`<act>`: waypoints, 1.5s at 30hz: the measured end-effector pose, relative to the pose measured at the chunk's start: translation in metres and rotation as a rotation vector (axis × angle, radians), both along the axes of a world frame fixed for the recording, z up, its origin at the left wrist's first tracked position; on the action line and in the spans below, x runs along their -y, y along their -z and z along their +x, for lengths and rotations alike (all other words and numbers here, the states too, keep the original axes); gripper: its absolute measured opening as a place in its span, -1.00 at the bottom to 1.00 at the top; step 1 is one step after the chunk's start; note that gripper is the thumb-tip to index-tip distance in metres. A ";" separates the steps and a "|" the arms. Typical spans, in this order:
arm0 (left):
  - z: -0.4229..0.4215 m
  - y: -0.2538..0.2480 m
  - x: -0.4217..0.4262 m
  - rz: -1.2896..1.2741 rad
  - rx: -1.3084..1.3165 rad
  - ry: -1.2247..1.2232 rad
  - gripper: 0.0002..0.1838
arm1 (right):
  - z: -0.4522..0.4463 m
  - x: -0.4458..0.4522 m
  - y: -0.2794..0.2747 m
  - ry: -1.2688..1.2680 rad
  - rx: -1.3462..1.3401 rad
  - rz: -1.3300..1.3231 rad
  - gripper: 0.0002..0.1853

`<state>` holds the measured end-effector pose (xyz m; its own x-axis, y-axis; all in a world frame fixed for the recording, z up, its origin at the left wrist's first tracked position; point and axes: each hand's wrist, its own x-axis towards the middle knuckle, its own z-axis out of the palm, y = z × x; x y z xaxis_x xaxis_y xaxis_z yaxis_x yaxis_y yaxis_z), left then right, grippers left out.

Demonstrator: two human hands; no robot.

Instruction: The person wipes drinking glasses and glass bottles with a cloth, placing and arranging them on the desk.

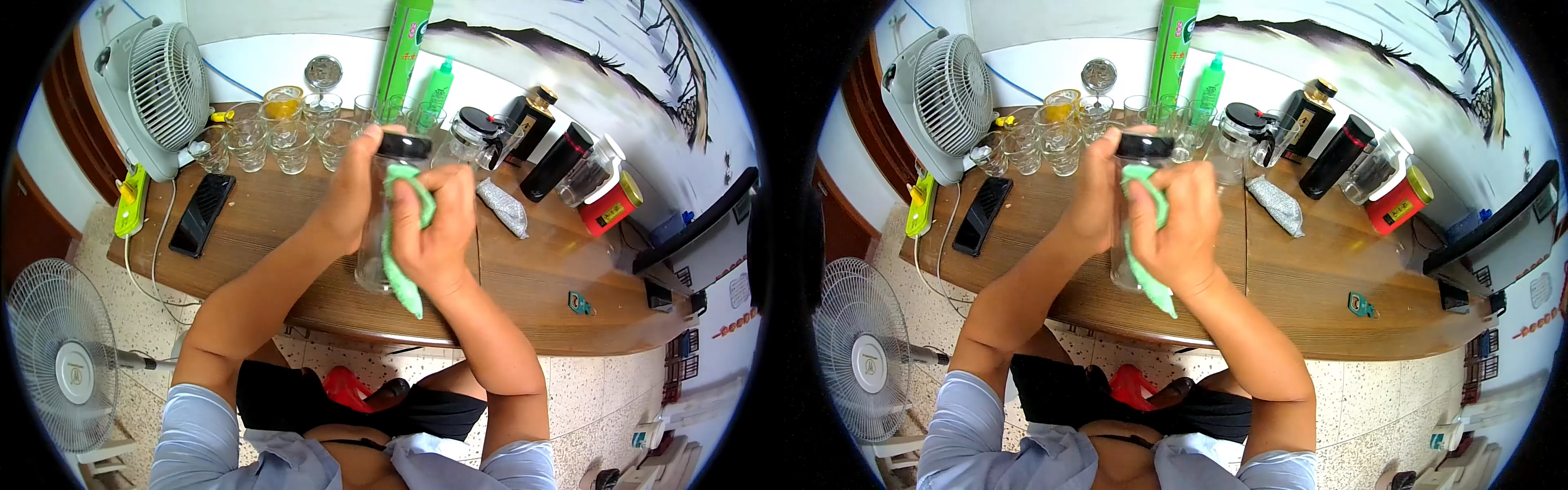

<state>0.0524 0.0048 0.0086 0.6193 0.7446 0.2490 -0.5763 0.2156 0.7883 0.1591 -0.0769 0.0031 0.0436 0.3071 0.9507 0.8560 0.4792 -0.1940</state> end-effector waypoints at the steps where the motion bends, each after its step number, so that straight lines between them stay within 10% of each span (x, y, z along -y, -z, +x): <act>1: -0.001 0.001 -0.009 0.008 0.042 0.015 -0.32 | -0.004 0.000 0.004 -0.011 0.049 0.003 -0.73; 5: -0.005 -0.005 -0.010 0.091 0.073 -0.162 -0.34 | -0.017 -0.003 0.023 -0.021 0.000 -0.079 -0.45; 14: 0.010 0.021 0.013 0.508 -0.046 -0.283 -0.48 | 0.010 -0.014 -0.004 0.039 -0.319 0.090 -0.65; 29: -0.003 0.020 -0.010 0.844 -0.121 -0.491 -0.41 | 0.019 -0.003 0.095 -0.371 -1.037 -0.572 -0.58; 34: 0.000 0.026 -0.016 0.916 -0.137 -0.536 -0.38 | -0.004 0.009 0.041 -0.414 -1.329 -0.600 -0.63; 40: 0.002 0.025 -0.012 0.953 -0.070 -0.550 -0.30 | -0.006 0.005 -0.041 -0.492 -0.947 -0.320 -0.59; 45: 0.004 0.027 -0.015 0.928 -0.097 -0.549 -0.29 | -0.007 -0.002 -0.004 -0.390 -0.935 -0.306 -0.50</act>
